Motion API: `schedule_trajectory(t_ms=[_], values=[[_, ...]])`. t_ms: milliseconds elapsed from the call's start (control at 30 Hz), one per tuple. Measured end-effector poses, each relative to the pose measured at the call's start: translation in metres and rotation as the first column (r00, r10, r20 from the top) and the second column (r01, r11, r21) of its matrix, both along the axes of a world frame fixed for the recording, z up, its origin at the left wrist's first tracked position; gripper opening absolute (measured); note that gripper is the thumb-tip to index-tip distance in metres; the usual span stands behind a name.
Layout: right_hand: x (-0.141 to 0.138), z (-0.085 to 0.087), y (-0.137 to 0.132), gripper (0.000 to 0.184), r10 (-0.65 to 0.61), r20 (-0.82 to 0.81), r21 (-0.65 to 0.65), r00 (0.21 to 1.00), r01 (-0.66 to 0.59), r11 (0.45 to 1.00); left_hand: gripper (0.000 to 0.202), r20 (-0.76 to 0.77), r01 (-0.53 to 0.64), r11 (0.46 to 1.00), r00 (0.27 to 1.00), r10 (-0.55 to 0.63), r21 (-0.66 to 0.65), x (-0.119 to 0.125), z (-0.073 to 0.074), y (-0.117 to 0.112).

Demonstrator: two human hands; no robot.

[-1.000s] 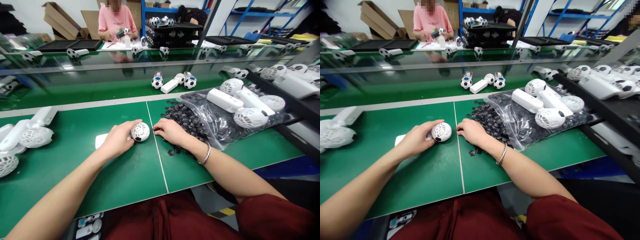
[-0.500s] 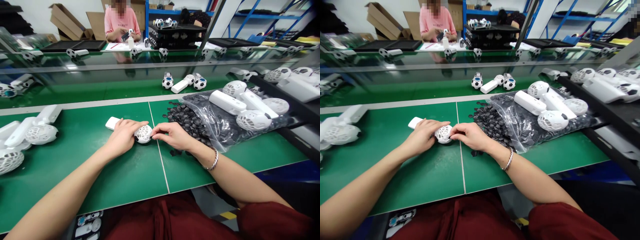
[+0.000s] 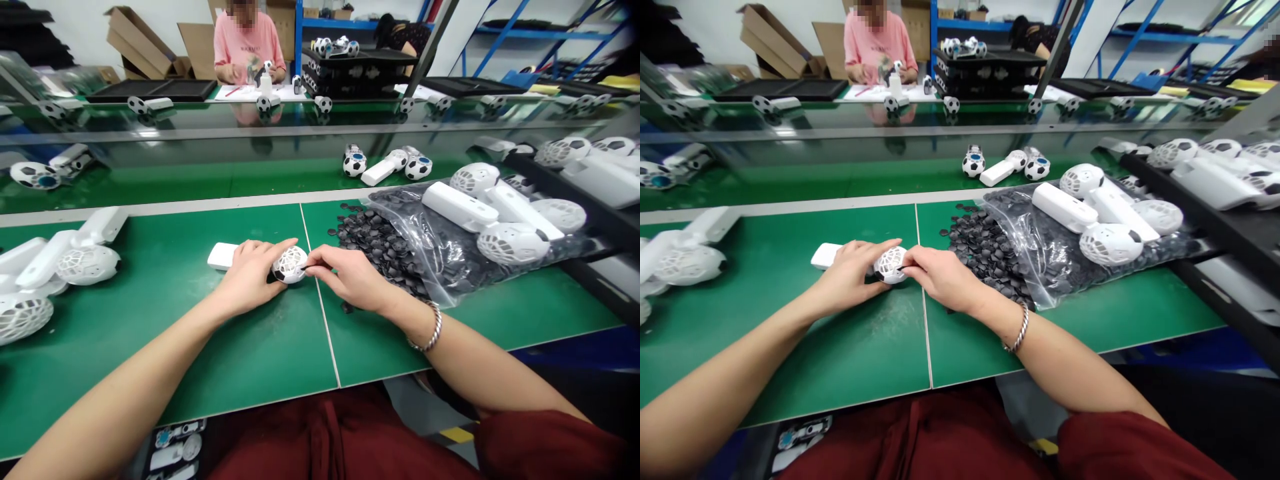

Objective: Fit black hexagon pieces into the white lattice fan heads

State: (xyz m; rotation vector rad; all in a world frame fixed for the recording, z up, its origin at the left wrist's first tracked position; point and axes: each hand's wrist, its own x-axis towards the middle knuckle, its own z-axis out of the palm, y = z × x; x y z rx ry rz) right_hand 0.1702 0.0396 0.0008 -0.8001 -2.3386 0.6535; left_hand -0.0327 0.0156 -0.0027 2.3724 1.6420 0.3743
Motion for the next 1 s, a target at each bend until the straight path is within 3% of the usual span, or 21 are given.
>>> schedule_trajectory(t_ms=[100, 200, 300, 467, 600, 1000], values=[[-0.001, 0.001, 0.000, 0.009, -0.008, -0.048, -0.159, 0.999, 0.000, 0.987, 0.062, -0.001, -0.018, 1.000, 1.000, 0.018, 0.013, 0.001, -0.001, 0.000], [0.000, 0.002, 0.001, 0.017, 0.013, -0.040, -0.213, 0.999, -0.022, 0.977, 0.062, -0.001, -0.016, 1.000, 1.000, 0.016, 0.014, 0.000, -0.001, 0.000], [0.001, 0.002, 0.002, 0.012, 0.011, -0.066, -0.279, 0.998, -0.030, 0.960, 0.061, -0.003, -0.018, 1.000, 1.000, 0.018, 0.016, 0.000, -0.001, 0.000], [0.000, -0.001, 0.003, 0.004, -0.018, -0.147, -0.170, 0.989, -0.007, 0.985, 0.065, 0.013, -0.027, 1.000, 1.000, 0.027, -0.011, 0.000, 0.000, -0.001], [-0.005, -0.006, 0.002, 0.006, -0.055, -0.186, -0.309, 0.981, -0.005, 0.951, 0.072, 0.057, -0.054, 0.998, 0.997, 0.055, -0.017, 0.002, 0.000, -0.001], [-0.011, -0.014, 0.009, 0.010, -0.101, -0.221, -0.420, 0.970, -0.002, 0.907, 0.058, 0.165, -0.104, 0.995, 0.981, 0.101, 0.009, 0.009, 0.002, -0.001]])
